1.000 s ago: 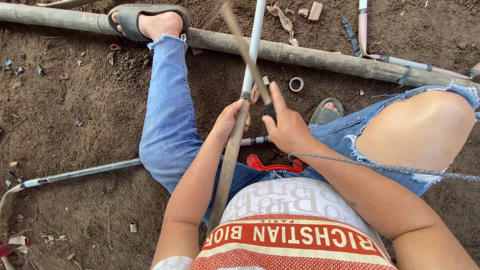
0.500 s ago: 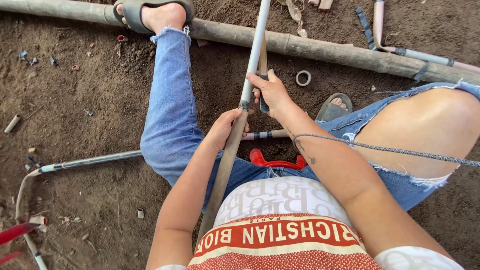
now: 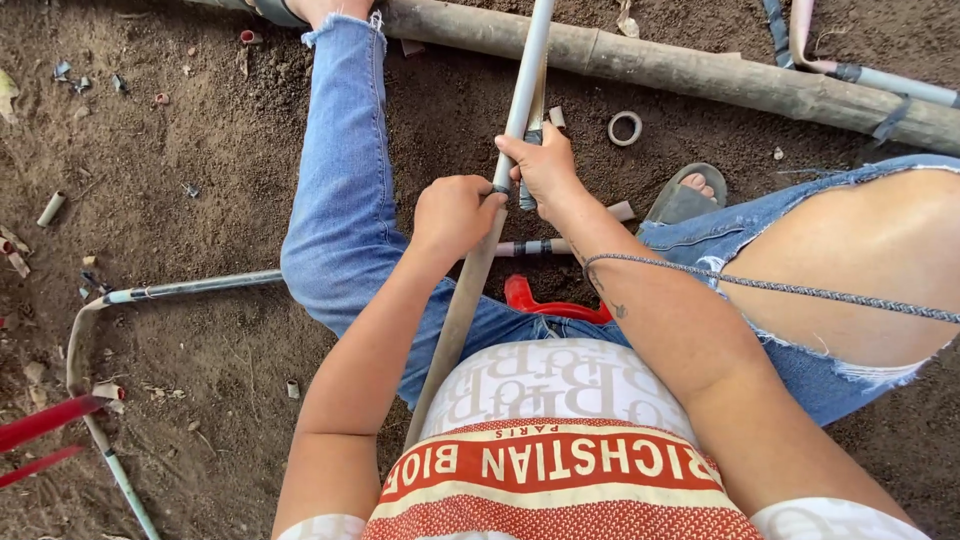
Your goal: Applying electrical tape to the joints of PVC pipes while sitting on the ground.
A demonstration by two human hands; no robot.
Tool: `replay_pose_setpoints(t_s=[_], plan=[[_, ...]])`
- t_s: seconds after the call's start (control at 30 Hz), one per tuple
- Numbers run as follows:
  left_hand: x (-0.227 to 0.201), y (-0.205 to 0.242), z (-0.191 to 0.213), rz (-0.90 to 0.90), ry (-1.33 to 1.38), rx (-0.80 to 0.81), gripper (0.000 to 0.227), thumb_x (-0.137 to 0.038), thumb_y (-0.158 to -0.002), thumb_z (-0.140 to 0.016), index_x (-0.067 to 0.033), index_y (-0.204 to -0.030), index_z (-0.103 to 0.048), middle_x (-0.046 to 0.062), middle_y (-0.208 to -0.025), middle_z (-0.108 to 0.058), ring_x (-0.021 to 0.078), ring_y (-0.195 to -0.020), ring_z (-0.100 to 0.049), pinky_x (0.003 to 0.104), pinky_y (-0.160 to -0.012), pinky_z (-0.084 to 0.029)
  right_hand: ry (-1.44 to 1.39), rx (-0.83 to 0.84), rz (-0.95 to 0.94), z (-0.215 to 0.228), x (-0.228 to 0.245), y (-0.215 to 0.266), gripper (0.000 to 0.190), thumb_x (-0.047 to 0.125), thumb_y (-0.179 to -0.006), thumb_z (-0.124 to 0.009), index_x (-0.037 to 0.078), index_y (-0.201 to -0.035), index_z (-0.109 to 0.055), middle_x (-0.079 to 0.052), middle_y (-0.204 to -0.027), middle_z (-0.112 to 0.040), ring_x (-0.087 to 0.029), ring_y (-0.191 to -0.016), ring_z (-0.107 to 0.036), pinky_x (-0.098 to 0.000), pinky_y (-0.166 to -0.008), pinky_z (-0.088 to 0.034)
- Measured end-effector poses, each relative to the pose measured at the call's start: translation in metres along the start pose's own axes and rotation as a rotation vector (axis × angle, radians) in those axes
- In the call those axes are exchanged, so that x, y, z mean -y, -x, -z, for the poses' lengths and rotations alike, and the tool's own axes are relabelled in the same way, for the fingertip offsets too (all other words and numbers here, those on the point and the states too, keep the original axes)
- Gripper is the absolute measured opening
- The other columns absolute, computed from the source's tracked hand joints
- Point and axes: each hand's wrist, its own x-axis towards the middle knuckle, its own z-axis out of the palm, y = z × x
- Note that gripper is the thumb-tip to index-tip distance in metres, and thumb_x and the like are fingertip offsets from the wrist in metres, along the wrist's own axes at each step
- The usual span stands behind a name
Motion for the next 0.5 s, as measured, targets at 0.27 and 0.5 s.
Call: replay_pose_setpoints(t_s=[0.27, 0.5], plan=[[0.015, -0.012, -0.007, -0.727, -0.807, -0.319, 0.009, -0.018, -0.090, -0.068, -0.0163, -0.080, -0.067, 0.000, -0.072, -0.064, 0.0211, -0.070, -0.074, 0.030, -0.058, -0.058, 0.028, -0.019, 0.001, -0.002, 0.001, 0.008, 0.067, 0.021, -0.088, -0.087, -0.011, -0.135, -0.052, -0.007, -0.086, -0.068, -0.008, -0.052, -0.069, -0.0262, -0.049, -0.059], [0.031, -0.008, 0.020, -0.840, -0.713, -0.158, 0.009, -0.016, -0.102, -0.065, -0.0127, -0.102, -0.073, 0.005, -0.093, -0.073, 0.0206, -0.089, -0.079, 0.029, -0.078, -0.063, 0.018, -0.023, -0.028, -0.005, 0.002, 0.004, 0.088, 0.023, -0.087, -0.088, -0.014, -0.150, -0.039, -0.006, -0.088, -0.067, -0.008, -0.053, -0.070, -0.0270, -0.052, -0.061]])
